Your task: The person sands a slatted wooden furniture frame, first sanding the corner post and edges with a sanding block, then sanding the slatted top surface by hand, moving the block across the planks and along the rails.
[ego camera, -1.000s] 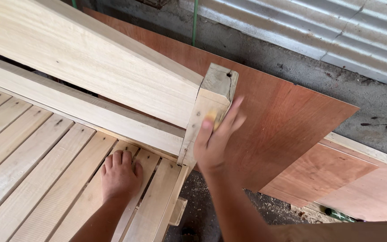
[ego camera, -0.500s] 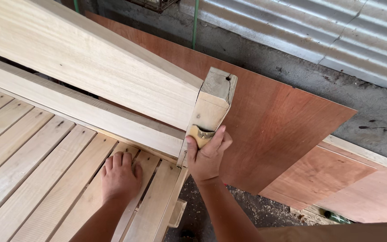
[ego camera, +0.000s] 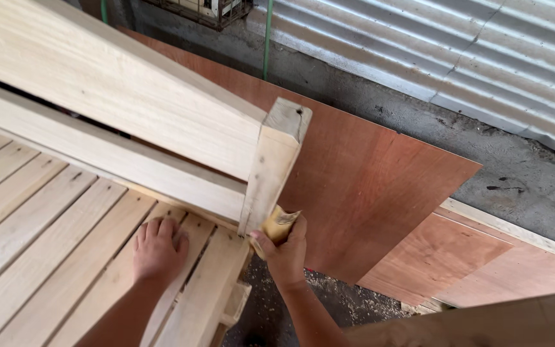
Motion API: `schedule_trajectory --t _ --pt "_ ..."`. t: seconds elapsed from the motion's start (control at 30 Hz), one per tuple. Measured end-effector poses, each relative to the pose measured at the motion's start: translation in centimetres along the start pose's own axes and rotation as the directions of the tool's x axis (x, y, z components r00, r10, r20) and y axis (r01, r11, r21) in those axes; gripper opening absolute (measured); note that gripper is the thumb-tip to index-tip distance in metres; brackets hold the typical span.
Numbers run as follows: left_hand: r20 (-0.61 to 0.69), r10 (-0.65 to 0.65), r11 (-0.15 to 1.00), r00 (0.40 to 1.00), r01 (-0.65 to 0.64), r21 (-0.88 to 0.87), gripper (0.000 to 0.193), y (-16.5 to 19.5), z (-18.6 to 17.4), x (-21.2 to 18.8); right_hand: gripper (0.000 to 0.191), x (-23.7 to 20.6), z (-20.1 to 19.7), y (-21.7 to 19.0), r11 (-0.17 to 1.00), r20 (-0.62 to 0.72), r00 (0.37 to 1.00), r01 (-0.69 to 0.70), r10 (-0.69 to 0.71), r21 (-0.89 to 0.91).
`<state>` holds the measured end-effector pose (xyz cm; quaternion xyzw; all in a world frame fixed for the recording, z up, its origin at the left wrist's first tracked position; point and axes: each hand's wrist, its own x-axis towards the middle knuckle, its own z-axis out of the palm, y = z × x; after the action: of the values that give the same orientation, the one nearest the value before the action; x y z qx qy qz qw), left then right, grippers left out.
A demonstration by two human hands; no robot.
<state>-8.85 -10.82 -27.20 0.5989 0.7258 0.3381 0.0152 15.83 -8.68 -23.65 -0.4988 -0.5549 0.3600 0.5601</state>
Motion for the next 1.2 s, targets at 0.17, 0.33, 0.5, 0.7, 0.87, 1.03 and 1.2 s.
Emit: schedule_trajectory --t 0.17,0.33,0.5,0.7,0.87,1.03,1.2 --pt "0.08 0.155 0.801 0.985 -0.078 -0.594 0.031 6.1 -2.9 -1.5 0.025 -1.4 -0.1 -3.4 0.994 0.069 0.996 0.057 -0.064 0.093" --pt "0.645 0.074 0.774 0.76 0.364 -0.518 0.112 12.5 -6.6 -3.0 0.013 -1.3 0.2 -4.8 0.995 0.393 0.915 -0.099 0.089 0.003" --pt "0.675 -0.025 0.852 0.737 0.369 -0.371 0.105 12.5 -6.5 -1.9 0.014 -0.2 -0.4 -4.5 0.981 0.584 0.789 -0.139 0.193 -0.136" --pt "0.278 -0.528 0.569 0.803 0.577 -0.586 0.035 10.5 -2.5 1.9 0.031 6.1 -2.4 -3.4 0.998 0.344 0.939 0.028 -0.008 -0.054" --pt "0.038 -0.661 0.668 0.75 0.61 -0.427 0.037 11.8 -1.5 3.6 0.069 10.6 -3.1 -3.1 0.979 0.509 0.839 0.201 -0.19 0.035" --pt "-0.014 -0.794 0.531 0.608 0.682 -0.502 0.032 12.4 -1.6 3.9 0.071 12.3 -2.6 -2.9 0.965 0.715 0.691 -0.099 -0.11 0.244" --pt "0.185 -0.836 0.275 0.517 0.686 -0.674 0.041 13.8 0.0 3.8 0.076 12.7 -1.0 -2.0 0.945 0.712 0.687 -0.113 -0.148 0.306"
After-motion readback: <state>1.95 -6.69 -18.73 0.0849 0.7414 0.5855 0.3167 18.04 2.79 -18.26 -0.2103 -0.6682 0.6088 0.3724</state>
